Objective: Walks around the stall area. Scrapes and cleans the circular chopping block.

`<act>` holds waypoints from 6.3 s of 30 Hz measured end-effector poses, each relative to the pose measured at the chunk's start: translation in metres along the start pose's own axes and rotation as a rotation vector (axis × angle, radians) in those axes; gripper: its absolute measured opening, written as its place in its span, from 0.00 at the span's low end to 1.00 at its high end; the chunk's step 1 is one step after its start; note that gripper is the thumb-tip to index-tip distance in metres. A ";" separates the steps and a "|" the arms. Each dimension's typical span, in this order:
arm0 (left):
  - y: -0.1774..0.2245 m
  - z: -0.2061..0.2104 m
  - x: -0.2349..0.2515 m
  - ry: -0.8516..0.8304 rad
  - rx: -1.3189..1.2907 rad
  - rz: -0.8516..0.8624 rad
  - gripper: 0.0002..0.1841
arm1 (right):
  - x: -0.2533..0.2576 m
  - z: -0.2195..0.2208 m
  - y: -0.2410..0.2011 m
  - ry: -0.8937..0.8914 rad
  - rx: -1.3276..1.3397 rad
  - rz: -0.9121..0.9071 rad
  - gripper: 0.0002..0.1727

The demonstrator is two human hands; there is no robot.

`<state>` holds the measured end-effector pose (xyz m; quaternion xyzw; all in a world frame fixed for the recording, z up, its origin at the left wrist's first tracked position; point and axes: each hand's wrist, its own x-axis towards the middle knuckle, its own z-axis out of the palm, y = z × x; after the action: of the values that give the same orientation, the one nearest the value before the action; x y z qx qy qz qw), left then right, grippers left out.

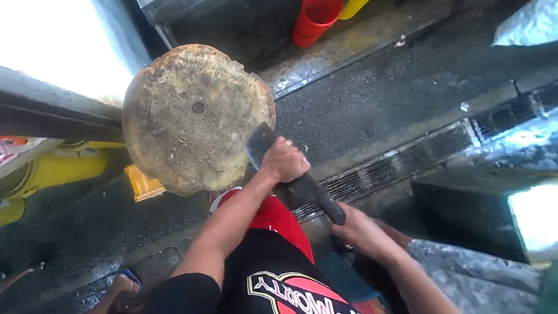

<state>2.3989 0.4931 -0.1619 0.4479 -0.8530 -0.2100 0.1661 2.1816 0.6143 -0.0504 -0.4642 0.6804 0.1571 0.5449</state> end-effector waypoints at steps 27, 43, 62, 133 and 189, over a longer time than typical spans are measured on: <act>-0.066 -0.061 -0.174 -0.101 -0.049 0.350 0.21 | -0.076 0.248 -0.093 0.062 0.233 0.068 0.28; -0.070 -0.066 -0.185 -0.236 -0.098 0.660 0.23 | -0.106 0.348 -0.145 0.318 0.583 0.240 0.25; -0.091 -0.080 -0.219 -0.263 -0.078 0.800 0.21 | -0.093 0.412 -0.176 0.340 0.639 0.243 0.30; -0.178 -0.242 -0.187 -0.479 -0.172 0.188 0.10 | -0.115 0.395 -0.212 0.330 0.939 0.303 0.26; -0.095 -0.101 -0.218 -0.507 -0.050 0.666 0.26 | -0.135 0.389 -0.199 0.161 0.824 0.281 0.23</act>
<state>2.6309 0.6048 -0.1440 0.0774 -0.9598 -0.2690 0.0205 2.5694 0.8533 -0.0110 -0.1221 0.7830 -0.0914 0.6031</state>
